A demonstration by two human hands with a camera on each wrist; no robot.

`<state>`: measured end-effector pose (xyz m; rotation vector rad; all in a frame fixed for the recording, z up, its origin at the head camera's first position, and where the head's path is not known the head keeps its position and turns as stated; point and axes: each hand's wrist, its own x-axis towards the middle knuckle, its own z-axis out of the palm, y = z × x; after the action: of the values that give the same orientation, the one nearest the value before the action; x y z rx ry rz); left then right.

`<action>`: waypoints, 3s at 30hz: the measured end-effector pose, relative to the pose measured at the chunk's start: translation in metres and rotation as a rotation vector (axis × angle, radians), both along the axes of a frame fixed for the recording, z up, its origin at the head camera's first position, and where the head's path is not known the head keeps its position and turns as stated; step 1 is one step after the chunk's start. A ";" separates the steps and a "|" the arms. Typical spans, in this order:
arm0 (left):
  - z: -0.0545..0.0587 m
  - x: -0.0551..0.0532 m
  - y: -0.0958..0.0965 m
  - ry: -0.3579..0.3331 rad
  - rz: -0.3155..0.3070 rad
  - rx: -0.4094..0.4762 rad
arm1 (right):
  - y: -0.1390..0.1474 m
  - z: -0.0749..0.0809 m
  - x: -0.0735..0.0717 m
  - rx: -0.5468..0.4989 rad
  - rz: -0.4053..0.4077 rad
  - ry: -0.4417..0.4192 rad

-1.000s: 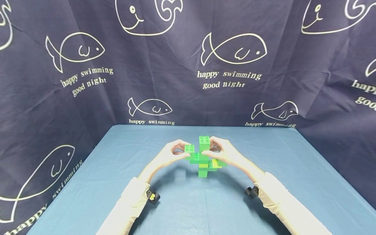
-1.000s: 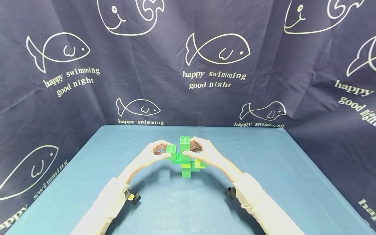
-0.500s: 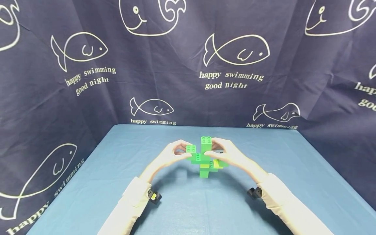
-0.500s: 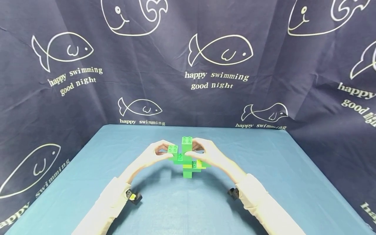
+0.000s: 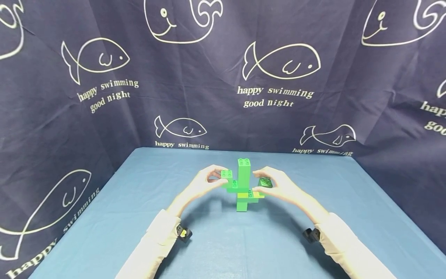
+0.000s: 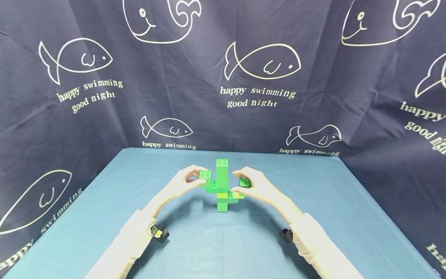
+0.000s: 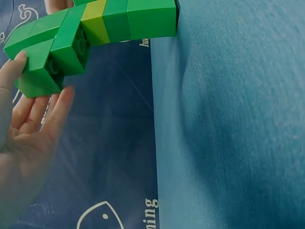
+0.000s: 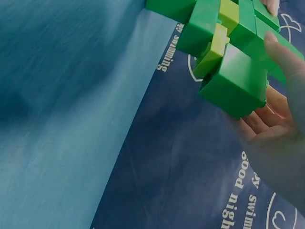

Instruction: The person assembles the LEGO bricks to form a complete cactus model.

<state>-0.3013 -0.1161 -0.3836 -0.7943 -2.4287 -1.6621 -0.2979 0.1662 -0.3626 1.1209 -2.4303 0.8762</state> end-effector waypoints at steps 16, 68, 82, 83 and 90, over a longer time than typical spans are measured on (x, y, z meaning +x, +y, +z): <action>-0.001 -0.006 0.001 0.007 0.031 0.002 | 0.019 -0.010 0.007 0.026 -0.068 -0.029; -0.017 -0.012 0.015 0.484 0.127 -0.336 | 0.009 -0.031 -0.001 0.134 -0.158 0.119; -0.021 -0.023 0.017 0.418 0.170 -0.313 | 0.012 -0.029 -0.014 0.194 -0.133 0.112; -0.021 -0.024 0.017 0.407 0.165 -0.302 | 0.012 -0.028 -0.015 0.196 -0.126 0.103; -0.019 -0.029 0.018 0.342 0.128 -0.282 | 0.016 -0.026 -0.020 0.176 -0.065 0.082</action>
<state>-0.3306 -0.0985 -0.4022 -0.8539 -2.4310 -1.0515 -0.3178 0.1817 -0.3881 1.1070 -2.4987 0.5943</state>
